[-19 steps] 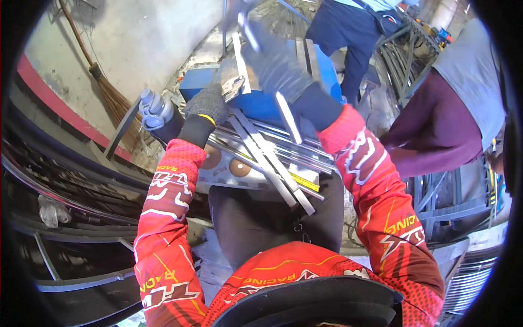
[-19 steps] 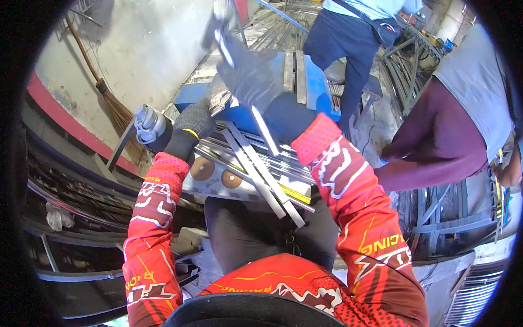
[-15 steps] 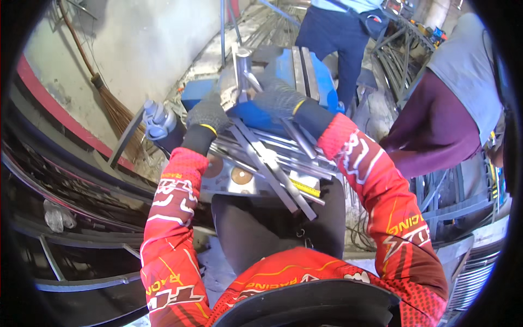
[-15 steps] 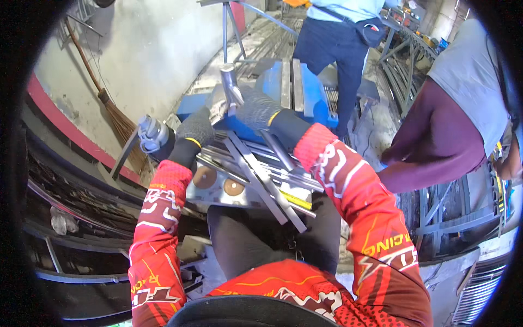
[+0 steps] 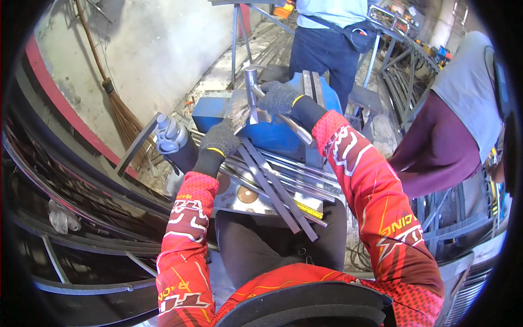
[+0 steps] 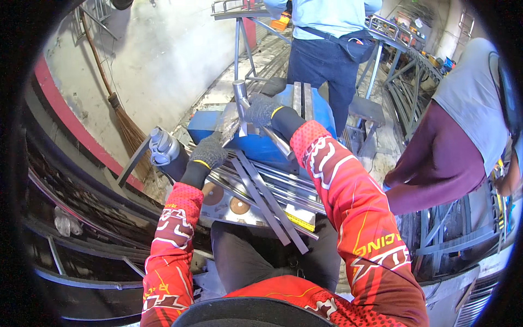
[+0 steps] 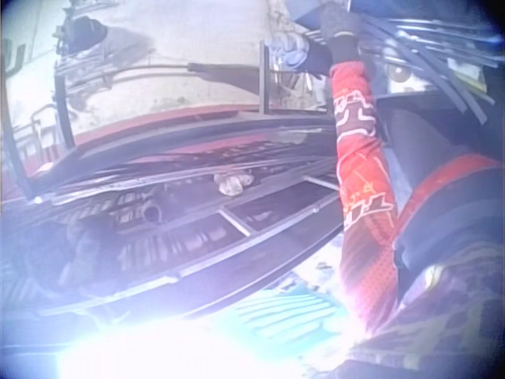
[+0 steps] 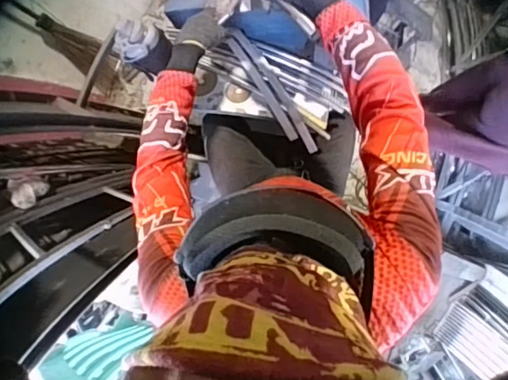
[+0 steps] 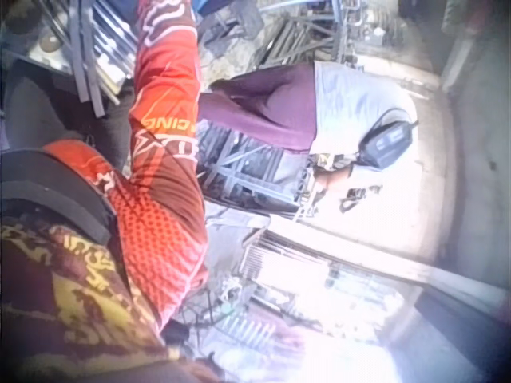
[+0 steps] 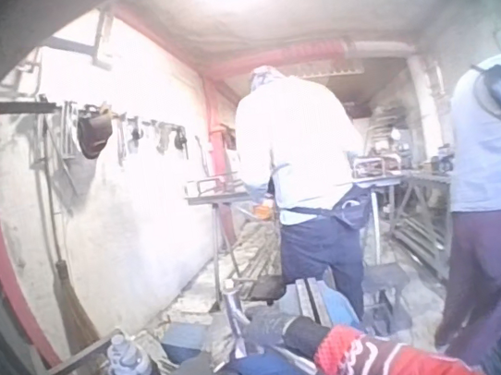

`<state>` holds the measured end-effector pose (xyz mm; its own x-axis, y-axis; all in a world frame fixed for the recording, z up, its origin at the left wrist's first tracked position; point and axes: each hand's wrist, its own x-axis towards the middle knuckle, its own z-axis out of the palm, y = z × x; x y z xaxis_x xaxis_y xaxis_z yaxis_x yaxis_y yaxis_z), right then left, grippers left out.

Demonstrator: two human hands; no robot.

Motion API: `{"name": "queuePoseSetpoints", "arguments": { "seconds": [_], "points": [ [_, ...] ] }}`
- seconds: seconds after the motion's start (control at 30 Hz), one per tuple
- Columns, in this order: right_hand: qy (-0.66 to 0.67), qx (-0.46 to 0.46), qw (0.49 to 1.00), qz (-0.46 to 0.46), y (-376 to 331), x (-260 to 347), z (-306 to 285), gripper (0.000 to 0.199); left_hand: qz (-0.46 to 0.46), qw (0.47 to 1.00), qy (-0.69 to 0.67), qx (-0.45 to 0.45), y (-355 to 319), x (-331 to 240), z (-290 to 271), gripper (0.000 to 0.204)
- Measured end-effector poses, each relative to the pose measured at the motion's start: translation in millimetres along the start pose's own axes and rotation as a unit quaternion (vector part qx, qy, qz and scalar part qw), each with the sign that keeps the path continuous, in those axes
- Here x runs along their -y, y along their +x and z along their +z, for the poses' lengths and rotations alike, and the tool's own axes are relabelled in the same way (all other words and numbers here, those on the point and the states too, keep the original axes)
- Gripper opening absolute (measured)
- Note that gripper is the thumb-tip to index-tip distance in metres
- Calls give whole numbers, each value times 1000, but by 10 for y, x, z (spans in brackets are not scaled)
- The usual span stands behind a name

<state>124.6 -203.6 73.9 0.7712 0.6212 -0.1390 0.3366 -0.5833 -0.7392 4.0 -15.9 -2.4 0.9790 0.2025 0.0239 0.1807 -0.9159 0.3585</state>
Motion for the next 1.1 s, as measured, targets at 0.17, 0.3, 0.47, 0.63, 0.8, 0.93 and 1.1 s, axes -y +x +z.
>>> {"name": "queuePoseSetpoints", "arguments": {
  "seconds": [0.17, 0.3, 0.47, 0.63, 0.8, 0.93, 1.1],
  "points": [
    [1, 19, 1000, 4, -212, 120, 1, 30, 23, 978, -205, -33, -49, 127, 151, 50],
    [-23, 26, 999, 2, -194, 78, -36, 30, -52, 889, -420, -178, 4, -179, 658, 53],
    [-39, 30, 999, 1, -278, 203, -55, 46, -94, 816, -507, -262, 216, -474, 804, 44],
    [-26, 4, 999, -35, -310, -32, -148, 52, -86, 748, -619, -221, 35, -623, 723, 40],
    [-4, 26, 998, 54, -593, 281, -228, 55, -86, 683, -695, -208, -508, -681, 831, 37],
    [9, -2, 1000, -17, -483, 86, -148, 48, -15, 709, -677, -198, -614, -639, 1028, 34],
    [-10, 15, 1000, -17, -546, 180, -161, 41, 5, 749, -637, -183, -593, -603, 944, 32]
  ]
}}
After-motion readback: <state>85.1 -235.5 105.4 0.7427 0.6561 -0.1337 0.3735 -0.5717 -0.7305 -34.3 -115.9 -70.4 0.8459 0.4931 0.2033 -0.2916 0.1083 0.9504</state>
